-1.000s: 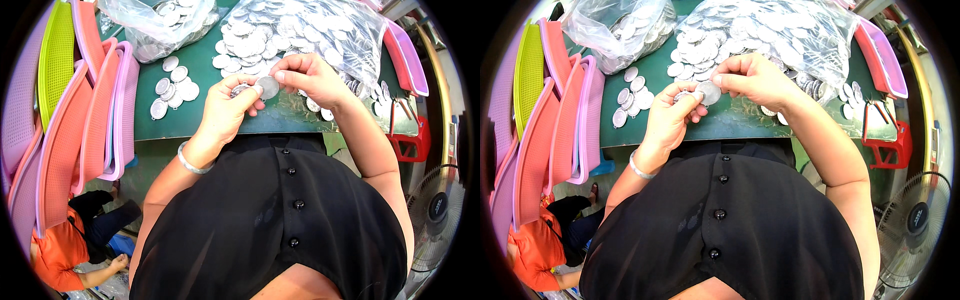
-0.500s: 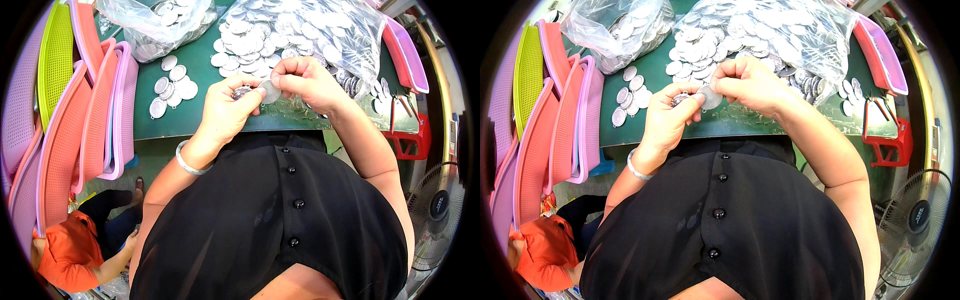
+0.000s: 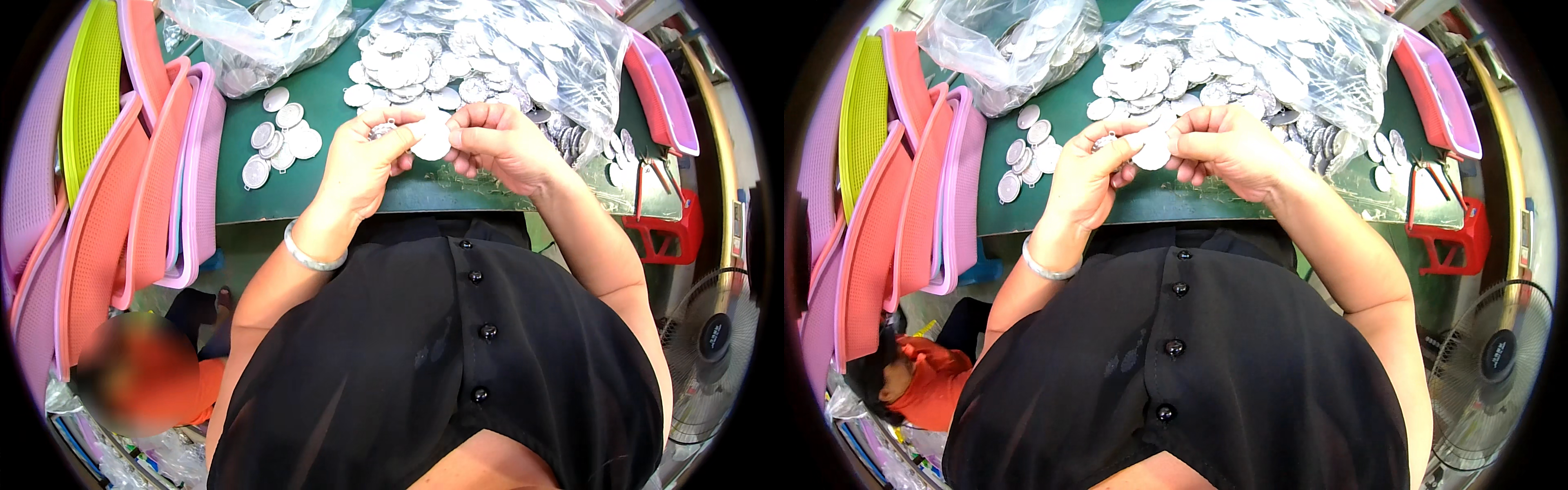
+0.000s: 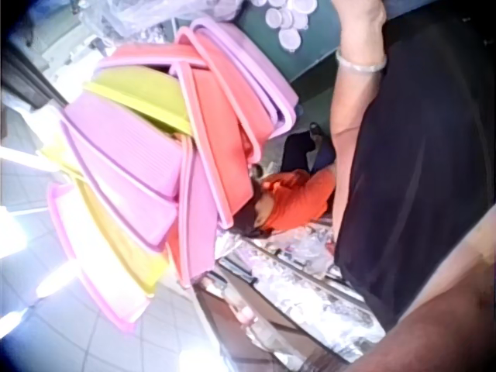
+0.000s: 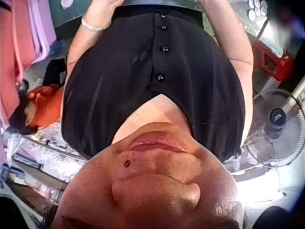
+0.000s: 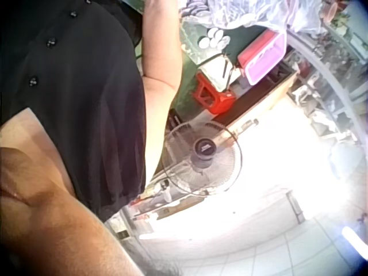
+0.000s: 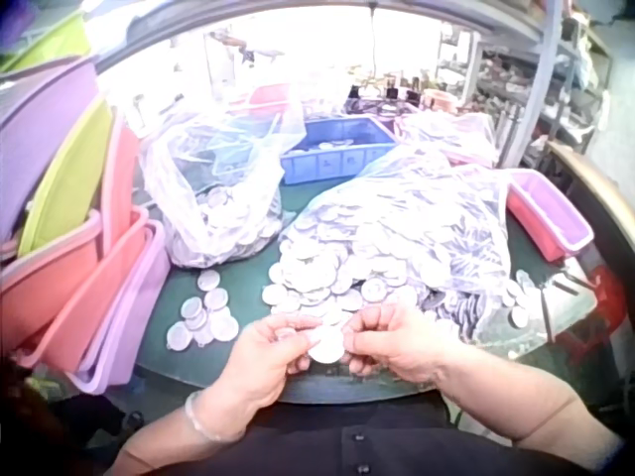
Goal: The person sorts small circular metal disks from a large plastic bag by hand. They use a pair of snips to trim small protruding pieces from some disks and then place them into a separate container.
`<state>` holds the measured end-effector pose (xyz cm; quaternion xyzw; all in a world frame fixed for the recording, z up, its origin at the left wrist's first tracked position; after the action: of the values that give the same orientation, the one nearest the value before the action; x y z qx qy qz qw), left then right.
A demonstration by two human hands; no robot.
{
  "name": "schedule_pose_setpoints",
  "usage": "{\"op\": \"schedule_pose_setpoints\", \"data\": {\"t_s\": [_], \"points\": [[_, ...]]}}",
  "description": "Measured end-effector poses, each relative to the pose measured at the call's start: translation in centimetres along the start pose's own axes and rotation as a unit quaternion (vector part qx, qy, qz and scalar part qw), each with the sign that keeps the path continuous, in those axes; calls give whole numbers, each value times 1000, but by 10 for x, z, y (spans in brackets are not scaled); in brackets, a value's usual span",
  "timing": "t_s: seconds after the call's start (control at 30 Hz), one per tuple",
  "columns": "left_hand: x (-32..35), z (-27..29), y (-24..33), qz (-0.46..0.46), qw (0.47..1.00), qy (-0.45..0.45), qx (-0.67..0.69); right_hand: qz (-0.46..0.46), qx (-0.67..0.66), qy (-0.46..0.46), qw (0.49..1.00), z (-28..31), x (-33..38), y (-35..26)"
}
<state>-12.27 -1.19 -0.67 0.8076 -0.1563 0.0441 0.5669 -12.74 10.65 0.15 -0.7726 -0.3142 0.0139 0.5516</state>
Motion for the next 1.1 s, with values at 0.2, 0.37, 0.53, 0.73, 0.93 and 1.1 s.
{"op": "schedule_pose_setpoints", "data": {"t_s": [0.2,0.37,0.53,0.73,0.93,1.1], "points": [[-7,2,9,-46,999,12,-16,8,-28,-17,999,-7,2,13],[-11,-1,13,-64,998,-6,-22,16,-12,-17,1000,-8,4,14],[-13,-3,17,-79,995,-20,-63,23,12,-16,1000,-7,5,13],[-15,-6,18,-88,989,-56,-103,21,43,4,999,-6,7,13],[-13,-12,23,-100,987,-60,-112,28,62,-5,998,-4,6,15],[-13,-9,14,-41,996,-41,-72,52,-29,9,998,0,5,14]]}}
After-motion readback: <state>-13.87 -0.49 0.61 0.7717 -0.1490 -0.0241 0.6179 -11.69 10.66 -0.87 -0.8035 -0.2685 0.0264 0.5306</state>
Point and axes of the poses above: each hand's wrist, its own x-axis away from the middle knuckle, its own z-axis out of the back of the hand, y = z × x, the point moved 10 cm from there along -x, towards the middle knuckle, and after that the axes turned 5 degrees about -x, right-handed, at the moved point
